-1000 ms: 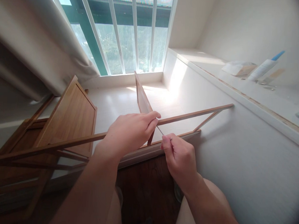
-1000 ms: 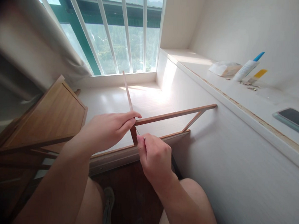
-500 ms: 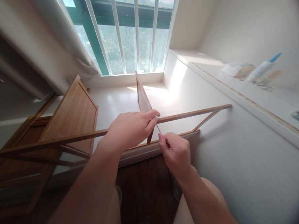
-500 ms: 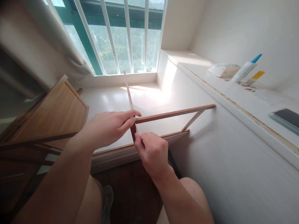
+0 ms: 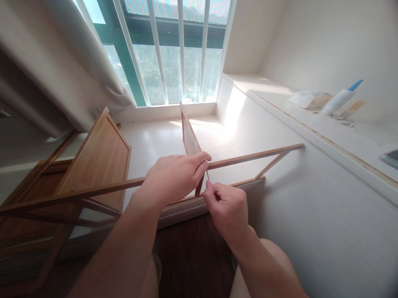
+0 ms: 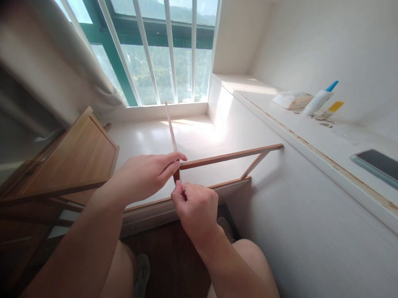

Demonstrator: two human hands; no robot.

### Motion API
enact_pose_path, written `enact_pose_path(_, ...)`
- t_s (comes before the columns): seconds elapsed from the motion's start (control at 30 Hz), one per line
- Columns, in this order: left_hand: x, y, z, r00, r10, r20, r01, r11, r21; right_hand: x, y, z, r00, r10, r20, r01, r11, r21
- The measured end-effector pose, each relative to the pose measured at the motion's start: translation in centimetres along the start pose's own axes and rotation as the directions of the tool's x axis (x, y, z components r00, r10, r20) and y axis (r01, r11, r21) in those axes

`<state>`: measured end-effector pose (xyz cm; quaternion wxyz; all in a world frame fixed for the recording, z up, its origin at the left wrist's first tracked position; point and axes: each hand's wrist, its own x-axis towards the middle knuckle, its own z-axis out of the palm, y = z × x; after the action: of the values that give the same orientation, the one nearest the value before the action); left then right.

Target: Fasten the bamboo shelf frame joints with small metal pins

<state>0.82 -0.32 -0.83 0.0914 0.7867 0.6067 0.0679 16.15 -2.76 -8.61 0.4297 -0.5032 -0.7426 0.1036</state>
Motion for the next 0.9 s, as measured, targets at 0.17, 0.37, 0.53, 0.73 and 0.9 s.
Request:
enact_pose_path(0.17,0.0,0.0,0.0,1.0,-0.004,0.002,0.004,1.0,-0.022,0.5,-1.0,-0.8,0.997,0.068,0.041,-0.064,0.994,-0.09)
enact_pose_path(0.37,0.1,0.0,0.0,1.0,0.006,-0.005,-0.006,1.0,-0.018,0.6,-1.0,-1.2,0.951,0.226,0.213,-0.265,0.947,0.18)
enact_pose_path(0.53,0.0,-0.1,0.0,1.0,0.022,-0.018,-0.022,1.0,0.001,-0.1,-0.8,-0.3,0.895,0.328,0.302,-0.44,0.757,0.483)
enact_pose_path(0.73,-0.1,-0.1,0.0,1.0,0.017,-0.009,-0.017,1.0,-0.007,-0.4,-1.5,0.6,0.84,0.362,0.405,-0.535,0.428,0.729)
enact_pose_path(0.9,-0.1,0.0,-0.2,1.0,0.019,0.0,-0.019,1.0,-0.009,-0.4,-1.5,0.8,0.854,0.351,0.384,-0.509,0.407,0.759)
